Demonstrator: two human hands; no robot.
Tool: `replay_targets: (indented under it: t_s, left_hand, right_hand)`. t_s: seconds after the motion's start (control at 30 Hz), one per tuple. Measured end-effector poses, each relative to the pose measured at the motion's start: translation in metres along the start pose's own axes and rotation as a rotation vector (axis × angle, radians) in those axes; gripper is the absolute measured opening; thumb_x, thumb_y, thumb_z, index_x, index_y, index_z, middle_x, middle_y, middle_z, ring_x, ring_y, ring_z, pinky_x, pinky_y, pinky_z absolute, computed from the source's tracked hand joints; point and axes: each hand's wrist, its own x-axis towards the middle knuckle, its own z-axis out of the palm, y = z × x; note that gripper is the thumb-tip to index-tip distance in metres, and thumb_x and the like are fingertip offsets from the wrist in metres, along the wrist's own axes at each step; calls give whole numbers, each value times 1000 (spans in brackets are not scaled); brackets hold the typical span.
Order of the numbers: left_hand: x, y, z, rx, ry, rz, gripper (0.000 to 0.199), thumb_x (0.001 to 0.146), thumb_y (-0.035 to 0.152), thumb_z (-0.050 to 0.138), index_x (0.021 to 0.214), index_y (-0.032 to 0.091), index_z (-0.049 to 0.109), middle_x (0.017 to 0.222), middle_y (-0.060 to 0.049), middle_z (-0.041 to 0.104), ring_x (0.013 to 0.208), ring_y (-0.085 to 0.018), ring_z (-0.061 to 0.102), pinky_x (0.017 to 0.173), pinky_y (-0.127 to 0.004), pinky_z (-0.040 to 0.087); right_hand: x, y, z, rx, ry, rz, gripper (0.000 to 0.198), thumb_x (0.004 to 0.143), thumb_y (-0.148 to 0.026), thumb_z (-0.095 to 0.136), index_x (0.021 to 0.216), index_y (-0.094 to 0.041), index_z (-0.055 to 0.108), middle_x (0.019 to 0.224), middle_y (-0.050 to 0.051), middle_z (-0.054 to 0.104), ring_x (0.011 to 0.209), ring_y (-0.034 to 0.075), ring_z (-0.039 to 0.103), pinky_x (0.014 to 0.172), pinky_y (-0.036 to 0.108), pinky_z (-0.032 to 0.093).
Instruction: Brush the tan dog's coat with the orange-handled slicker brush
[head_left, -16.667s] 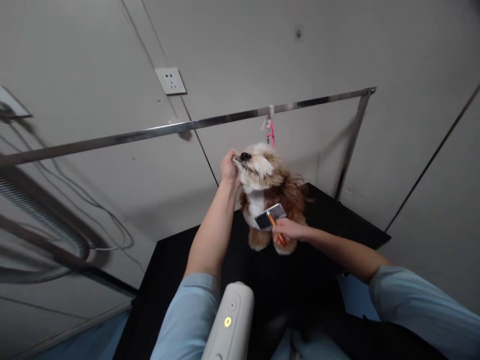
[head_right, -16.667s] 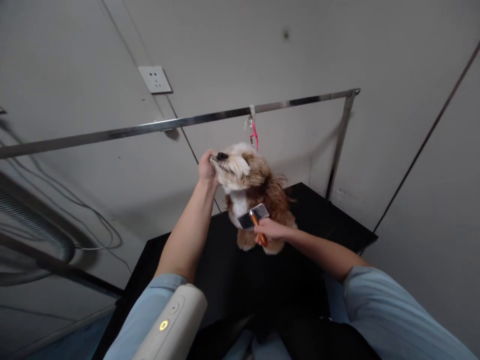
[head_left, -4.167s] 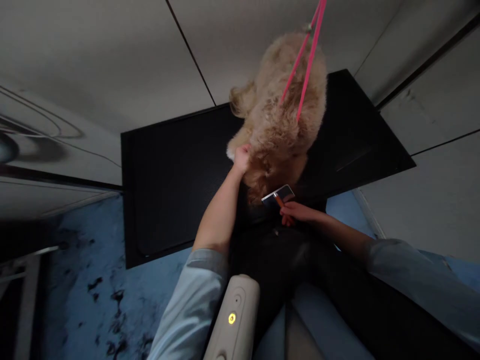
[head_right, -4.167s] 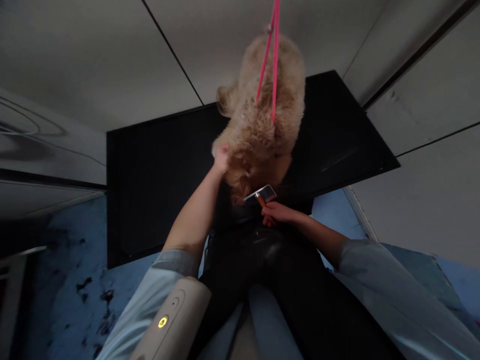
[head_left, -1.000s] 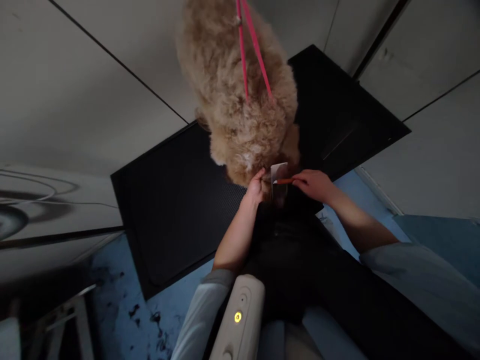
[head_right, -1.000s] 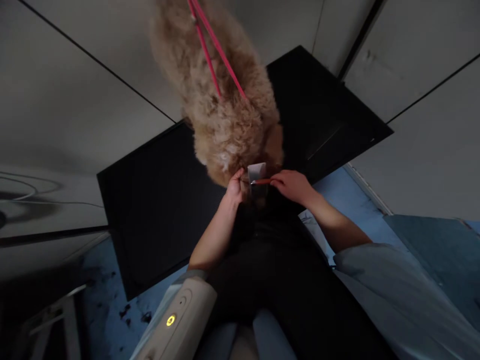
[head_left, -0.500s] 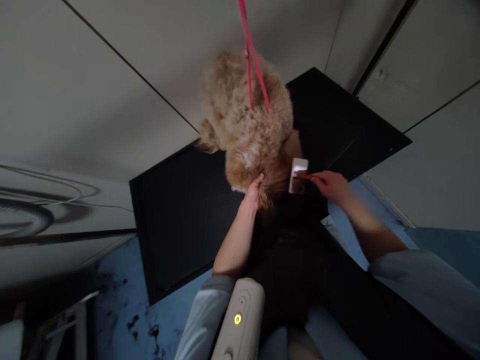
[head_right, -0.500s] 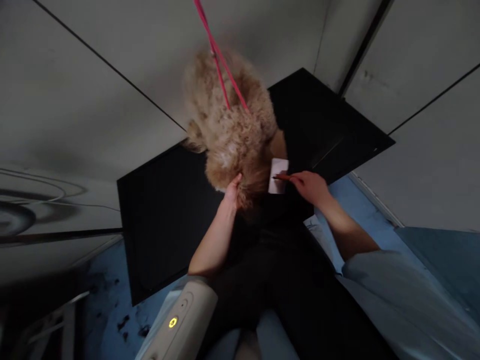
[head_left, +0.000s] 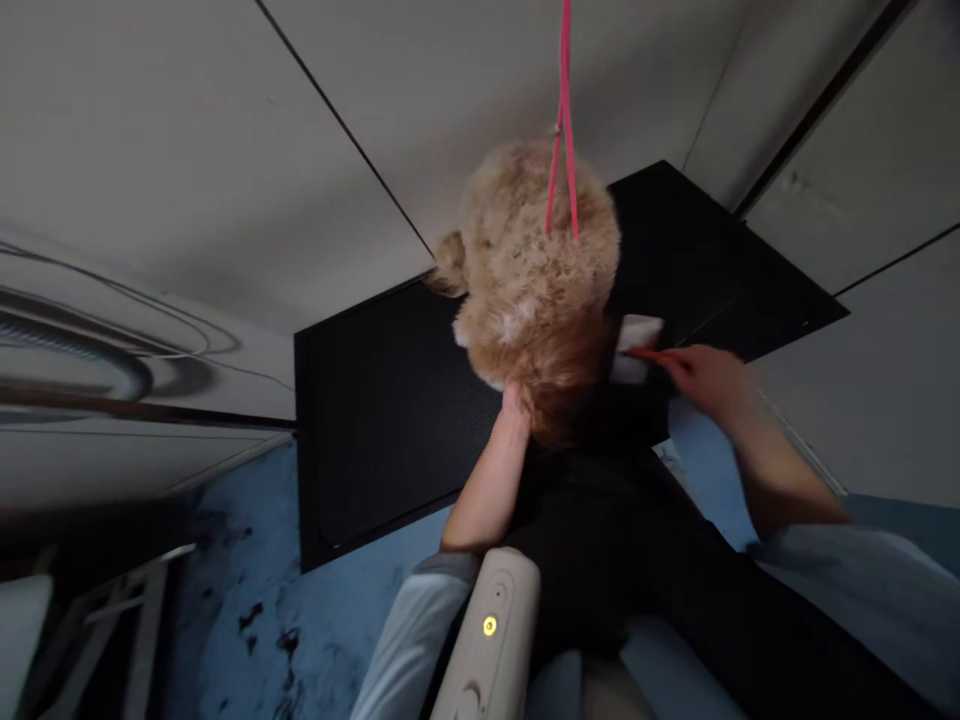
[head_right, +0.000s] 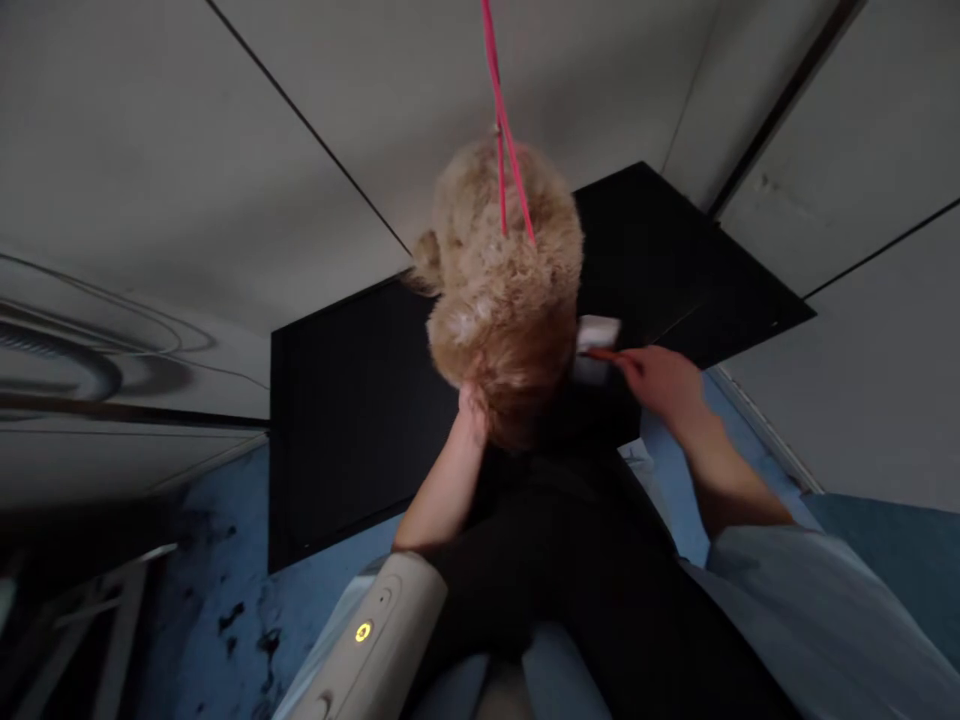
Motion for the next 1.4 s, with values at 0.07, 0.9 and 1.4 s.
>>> replay_targets:
  t_s: [0.07, 0.9, 1.4]
  left_hand:
    - [0, -1, 6, -37, -23, -7, 57, 101, 47, 26, 116, 11, 68, 101, -12, 76, 95, -23, 73, 90, -36, 57]
    - [20, -16, 19, 25, -66, 10, 41, 94, 35, 43, 113, 12, 71, 104, -12, 77, 113, -28, 69, 104, -41, 50]
    - [24, -13, 28, 11, 34, 157, 40, 97, 35, 39, 107, 15, 72, 103, -9, 76, 121, -24, 64, 107, -36, 47]
  right_hand:
    - [-3, 16, -11, -80, 81, 146, 35, 97, -38, 50, 107, -19, 78, 102, 17, 75, 89, 33, 69, 67, 41, 48]
    - [-7, 6, -34, -147, 239, 173, 38, 98, -38, 46, 110, -19, 77, 101, 16, 74, 87, 31, 67, 63, 38, 45]
    - [-21, -19, -26, 66, 212, -126, 35, 97, -38, 47, 107, -25, 78, 95, 10, 76, 84, 26, 68, 69, 35, 48]
